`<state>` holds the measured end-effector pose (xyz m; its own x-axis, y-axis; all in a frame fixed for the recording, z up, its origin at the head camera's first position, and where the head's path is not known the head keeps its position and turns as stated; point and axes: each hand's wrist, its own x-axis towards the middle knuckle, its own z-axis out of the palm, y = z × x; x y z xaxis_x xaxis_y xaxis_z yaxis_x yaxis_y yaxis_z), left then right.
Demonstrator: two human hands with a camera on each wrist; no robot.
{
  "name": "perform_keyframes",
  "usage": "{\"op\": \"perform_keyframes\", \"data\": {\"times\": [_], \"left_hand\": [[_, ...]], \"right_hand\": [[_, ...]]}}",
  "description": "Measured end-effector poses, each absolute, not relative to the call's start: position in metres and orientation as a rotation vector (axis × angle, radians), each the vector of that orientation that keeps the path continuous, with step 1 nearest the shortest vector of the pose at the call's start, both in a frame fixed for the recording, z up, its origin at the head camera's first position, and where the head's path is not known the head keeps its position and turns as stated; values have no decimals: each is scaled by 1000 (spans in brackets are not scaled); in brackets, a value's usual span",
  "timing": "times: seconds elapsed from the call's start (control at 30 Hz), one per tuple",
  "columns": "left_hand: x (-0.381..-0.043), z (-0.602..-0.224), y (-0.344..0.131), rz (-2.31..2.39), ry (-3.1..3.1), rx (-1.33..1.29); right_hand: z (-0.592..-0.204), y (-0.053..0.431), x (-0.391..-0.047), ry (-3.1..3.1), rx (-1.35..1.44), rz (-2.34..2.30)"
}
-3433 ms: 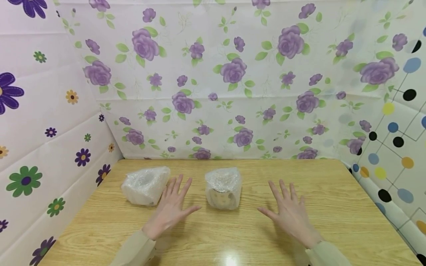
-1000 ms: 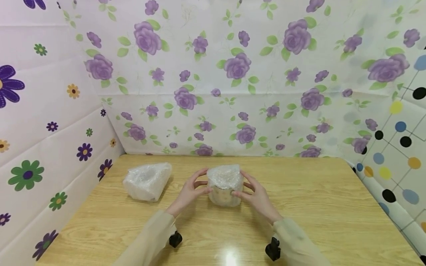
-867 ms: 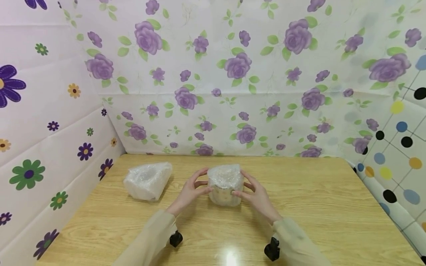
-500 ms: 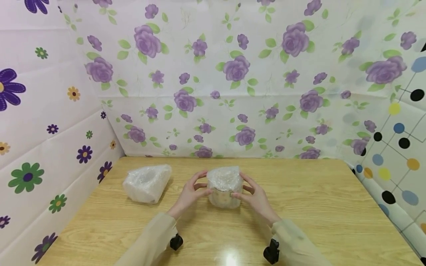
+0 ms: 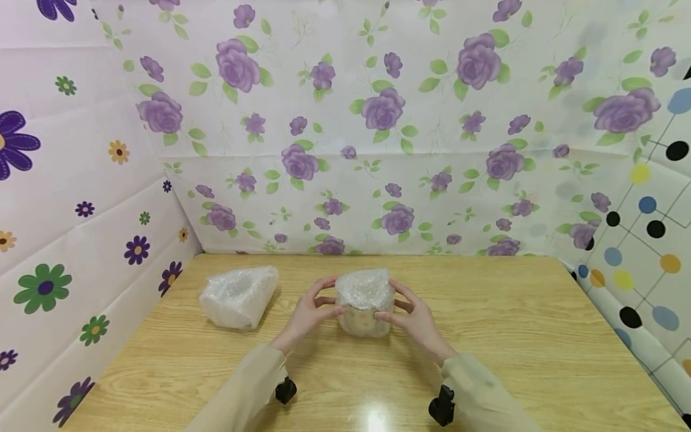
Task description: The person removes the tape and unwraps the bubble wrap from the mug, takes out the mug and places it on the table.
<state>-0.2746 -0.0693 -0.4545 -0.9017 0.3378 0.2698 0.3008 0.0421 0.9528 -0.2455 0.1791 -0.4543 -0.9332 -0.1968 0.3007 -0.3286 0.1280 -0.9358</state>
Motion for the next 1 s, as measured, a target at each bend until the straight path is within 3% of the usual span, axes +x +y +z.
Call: {"op": "perform_keyframes", "data": {"times": [0.3,1.0], "left_hand": [[-261,-430,-69,2032,2209,688],[-260,-427,-70,2008,2192,696]], "right_hand": [[-439,177,-239,-2314,509,1986],[-448,181,-243,-2280,561,2002]]}}
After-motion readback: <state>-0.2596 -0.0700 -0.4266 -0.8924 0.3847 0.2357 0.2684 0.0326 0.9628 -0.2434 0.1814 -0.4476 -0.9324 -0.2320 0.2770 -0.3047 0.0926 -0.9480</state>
